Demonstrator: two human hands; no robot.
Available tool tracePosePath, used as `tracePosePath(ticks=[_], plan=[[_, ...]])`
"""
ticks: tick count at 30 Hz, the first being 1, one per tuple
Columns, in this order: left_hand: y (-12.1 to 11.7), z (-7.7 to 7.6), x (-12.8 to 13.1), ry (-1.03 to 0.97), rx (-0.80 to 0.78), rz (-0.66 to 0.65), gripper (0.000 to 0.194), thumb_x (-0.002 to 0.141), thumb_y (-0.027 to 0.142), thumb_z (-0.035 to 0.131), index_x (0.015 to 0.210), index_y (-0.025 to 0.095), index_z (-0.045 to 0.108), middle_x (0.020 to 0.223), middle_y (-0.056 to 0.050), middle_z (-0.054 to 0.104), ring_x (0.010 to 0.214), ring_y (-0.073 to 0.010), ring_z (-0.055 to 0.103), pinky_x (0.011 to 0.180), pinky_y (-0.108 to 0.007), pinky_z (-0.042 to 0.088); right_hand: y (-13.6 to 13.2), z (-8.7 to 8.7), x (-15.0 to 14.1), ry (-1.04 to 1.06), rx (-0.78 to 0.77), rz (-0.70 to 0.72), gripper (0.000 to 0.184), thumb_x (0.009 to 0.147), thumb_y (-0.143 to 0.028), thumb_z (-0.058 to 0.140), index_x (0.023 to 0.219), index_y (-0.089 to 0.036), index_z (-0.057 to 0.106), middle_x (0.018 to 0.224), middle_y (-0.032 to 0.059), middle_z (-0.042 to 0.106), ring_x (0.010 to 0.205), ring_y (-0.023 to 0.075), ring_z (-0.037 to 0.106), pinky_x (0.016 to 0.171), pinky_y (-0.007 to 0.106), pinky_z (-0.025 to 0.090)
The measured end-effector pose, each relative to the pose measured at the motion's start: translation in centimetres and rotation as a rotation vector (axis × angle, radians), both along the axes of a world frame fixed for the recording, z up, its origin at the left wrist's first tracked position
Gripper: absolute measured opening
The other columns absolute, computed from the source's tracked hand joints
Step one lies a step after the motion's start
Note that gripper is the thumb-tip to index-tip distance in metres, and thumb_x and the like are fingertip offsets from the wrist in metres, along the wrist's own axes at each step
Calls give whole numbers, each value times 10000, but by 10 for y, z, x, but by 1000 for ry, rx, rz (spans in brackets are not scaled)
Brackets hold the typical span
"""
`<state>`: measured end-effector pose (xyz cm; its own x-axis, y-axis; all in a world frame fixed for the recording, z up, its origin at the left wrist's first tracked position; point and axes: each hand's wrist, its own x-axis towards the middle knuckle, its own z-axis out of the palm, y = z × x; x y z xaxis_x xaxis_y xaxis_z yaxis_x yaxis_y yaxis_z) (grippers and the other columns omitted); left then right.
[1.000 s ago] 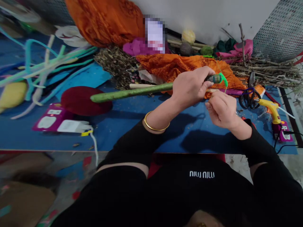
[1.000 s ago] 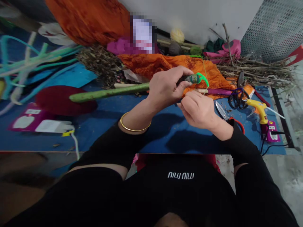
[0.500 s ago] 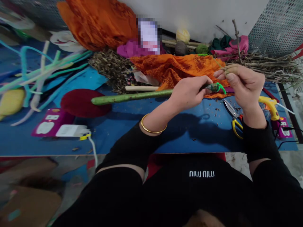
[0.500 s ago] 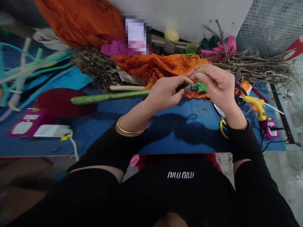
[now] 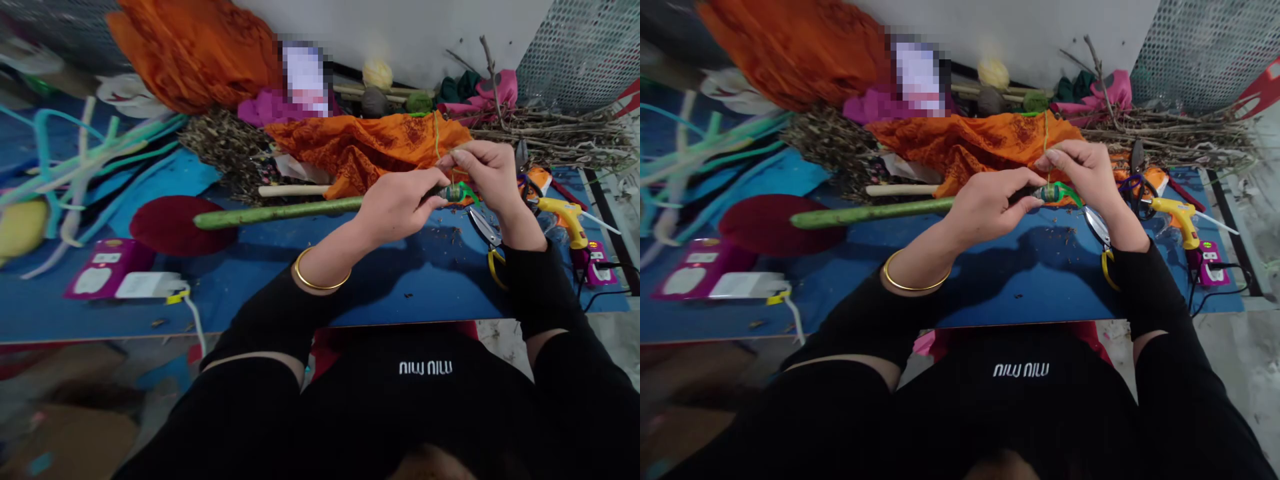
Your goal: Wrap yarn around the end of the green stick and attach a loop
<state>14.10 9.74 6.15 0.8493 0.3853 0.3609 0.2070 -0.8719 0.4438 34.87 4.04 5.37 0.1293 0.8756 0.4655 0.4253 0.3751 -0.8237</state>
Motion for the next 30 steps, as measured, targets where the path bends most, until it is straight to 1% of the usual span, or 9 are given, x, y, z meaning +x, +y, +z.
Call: tracePosePath(ticks=[6,10,14,18,20,23,25,28,30], plan=[[-2,0,-1,-40,16,54,271,974,296,563,1201,204,681,1106,-56,784,980,-235,745,844,-326,548,5,-13,-1,215,-190,77,420,832,-560,787,715,-166,700,676,-25,612,669,81,581,636,211,515],[-2,-1,0,-72,-10,70,331,971,289,570,1282,206,650,1161,-57,778,1023,-237,747,886,-340,566,6,-14,-2,320,-208,90,471,774,-597,833,697,-161,673,656,-40,567,606,52,504,555,176,442],[-2,-1,0,-93,17,39,336,975,270,565,1286,202,673,1222,-66,772,1127,-250,734,967,-361,562,7,-16,-1,405,-260,128,503,729,-619,857,688,-162,650,624,-51,551,540,33,451,480,156,374],[-5,5,-4,-103,25,79,342,989,270,542,1297,202,674,1245,-73,770,1155,-256,727,980,-376,563,10,-22,6,514,-338,202,559,661,-682,868,729,-185,621,548,-79,473,431,40,366,355,177,243],[-6,12,-8,-114,39,109,345,995,281,530,1301,210,673,1248,-68,771,1151,-258,727,973,-384,568,12,-26,8,508,-333,219,563,684,-702,840,727,-200,590,517,-90,424,405,49,341,337,191,199],[-7,20,-12,-148,76,149,361,1001,290,506,1304,188,676,1248,-88,769,1147,-275,728,947,-402,576,13,-30,6,336,-299,227,518,795,-689,753,711,-207,583,485,-94,374,397,55,294,367,207,195],[-4,22,-12,-156,86,177,371,996,271,496,1309,176,670,1260,-100,762,1167,-287,722,956,-411,572,11,-28,2,108,-264,240,465,886,-621,678,708,-197,608,498,-77,394,439,63,324,424,211,259],[5,20,-9,-118,64,226,359,992,267,490,1304,232,663,1288,-70,755,1203,-286,708,996,-412,560,-1,-14,-8,-327,-215,224,341,962,-421,580,724,-180,621,607,-19,531,585,95,477,575,234,385],[11,17,-6,-99,49,251,343,993,282,498,1292,255,664,1297,-60,755,1214,-289,703,1005,-415,553,-15,0,-16,-583,-174,136,260,960,-317,553,748,-181,621,697,11,595,659,118,525,633,262,404]])
